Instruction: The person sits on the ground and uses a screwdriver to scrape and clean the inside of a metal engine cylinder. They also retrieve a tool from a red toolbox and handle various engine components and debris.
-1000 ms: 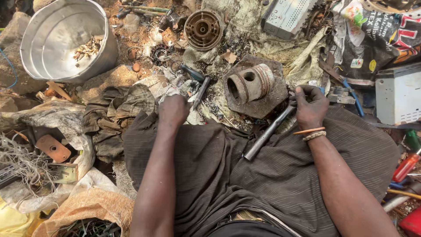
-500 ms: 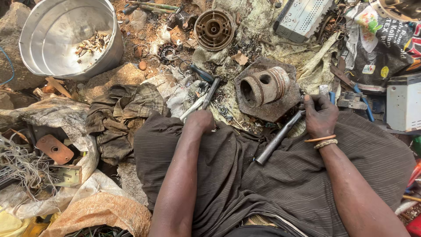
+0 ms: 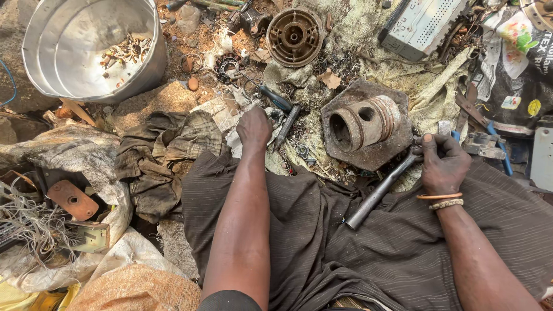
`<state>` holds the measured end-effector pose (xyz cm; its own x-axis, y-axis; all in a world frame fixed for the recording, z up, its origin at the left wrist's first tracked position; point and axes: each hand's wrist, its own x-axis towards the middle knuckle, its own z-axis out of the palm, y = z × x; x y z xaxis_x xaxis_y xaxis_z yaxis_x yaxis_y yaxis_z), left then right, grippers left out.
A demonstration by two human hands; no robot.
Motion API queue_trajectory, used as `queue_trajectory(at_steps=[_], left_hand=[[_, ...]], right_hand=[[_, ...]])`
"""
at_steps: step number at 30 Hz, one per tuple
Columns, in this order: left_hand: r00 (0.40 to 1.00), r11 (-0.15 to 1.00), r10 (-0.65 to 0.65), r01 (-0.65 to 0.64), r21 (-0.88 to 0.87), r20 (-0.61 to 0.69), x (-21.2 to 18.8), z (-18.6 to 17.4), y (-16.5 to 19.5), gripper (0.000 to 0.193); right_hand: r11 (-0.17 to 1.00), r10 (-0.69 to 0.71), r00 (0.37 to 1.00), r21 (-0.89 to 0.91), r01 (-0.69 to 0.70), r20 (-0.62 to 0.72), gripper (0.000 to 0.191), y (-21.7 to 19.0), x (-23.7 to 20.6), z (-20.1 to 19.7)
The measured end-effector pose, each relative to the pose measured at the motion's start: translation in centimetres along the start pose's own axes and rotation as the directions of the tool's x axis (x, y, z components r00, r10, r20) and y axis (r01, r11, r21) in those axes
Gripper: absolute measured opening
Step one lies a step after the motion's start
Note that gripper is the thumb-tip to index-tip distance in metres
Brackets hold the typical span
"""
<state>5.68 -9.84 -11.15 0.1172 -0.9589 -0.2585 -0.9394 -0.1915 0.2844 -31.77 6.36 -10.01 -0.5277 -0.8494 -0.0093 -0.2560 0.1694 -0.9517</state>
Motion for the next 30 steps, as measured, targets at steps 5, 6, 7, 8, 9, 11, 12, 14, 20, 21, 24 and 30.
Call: queue_trajectory(at_steps=[5, 6, 7, 8, 9, 11, 12, 14, 20, 21, 24, 30], left_hand=[[0.997, 0.995, -0.021, 0.013, 0.097, 0.076, 0.0, -0.6, 1.1, 0.032], [0.995, 0.995, -0.039, 0.031, 0.093, 0.087, 0.0, -0.5, 1.0, 0.033], [0.996, 0.998, -0.034, 0.029, 0.064, 0.083, 0.0, -0.5, 0.9, 0.024], [0.997, 0.999, -0.026, 0.023, 0.035, 0.077, 0.1, -0.2, 0.7, 0.015], [0.997, 1.000, -0.017, 0.016, 0.005, 0.071, 0.2, 0.1, 0.6, 0.008], [0.997, 1.000, -0.008, 0.009, -0.018, 0.075, 0.7, 0.9, 0.2, 0.008], [0.997, 1.000, -0.003, 0.005, -0.030, 0.081, 0.9, 1.3, 0.0, 0.009], [0.998, 0.994, 0.054, -0.057, 0.095, 0.036, 1.2, 1.9, -0.4, 0.016], [1.000, 0.993, 0.001, 0.001, -0.117, 0.015, 0.9, 0.2, 0.4, 0.015], [1.000, 0.988, -0.015, 0.014, -0.151, -0.004, 0.6, -0.9, 0.5, 0.015], [0.985, 0.955, -0.148, 0.119, -0.273, -0.090, -1.8, -5.2, -0.6, 0.016], [0.751, 0.985, -0.158, 0.070, -0.160, -0.642, -14.9, -16.3, -12.8, 0.020]], right_hand=[[0.999, 0.007, 1.000, 0.039, -0.007, -0.004, 0.015, 0.4, -0.3, 0.0], [0.999, 0.017, 1.000, 0.030, -0.016, -0.005, 0.015, 0.4, -0.4, 0.0], [0.999, 0.023, 1.000, 0.023, -0.023, -0.010, 0.015, 0.4, -0.4, 0.0], [1.000, 0.019, 1.000, 0.022, -0.019, -0.005, 0.015, 0.5, -0.4, 0.0], [1.000, 0.015, 1.000, 0.020, -0.015, -0.002, 0.015, 0.4, -0.4, 0.0], [1.000, 0.024, 1.000, 0.013, -0.024, -0.001, 0.016, 0.3, -0.3, 0.1], [0.999, 0.036, 0.999, 0.007, -0.036, -0.002, 0.016, 0.2, -0.3, 0.2], [0.997, 0.052, 0.999, -0.049, -0.052, -0.003, 0.016, 0.0, -0.2, 0.3], [0.998, 0.007, 1.000, -0.067, -0.009, -0.023, 0.018, -0.5, 0.3, 0.2], [0.999, 0.044, 0.999, -0.001, -0.044, -0.032, 0.018, -0.5, 0.4, 0.2], [0.997, 0.065, 0.997, 0.052, -0.063, -0.038, 0.018, -0.2, 0.9, 0.2], [0.995, -0.012, 0.999, -0.100, 0.007, -0.045, 0.022, 0.3, 1.6, 1.5]])
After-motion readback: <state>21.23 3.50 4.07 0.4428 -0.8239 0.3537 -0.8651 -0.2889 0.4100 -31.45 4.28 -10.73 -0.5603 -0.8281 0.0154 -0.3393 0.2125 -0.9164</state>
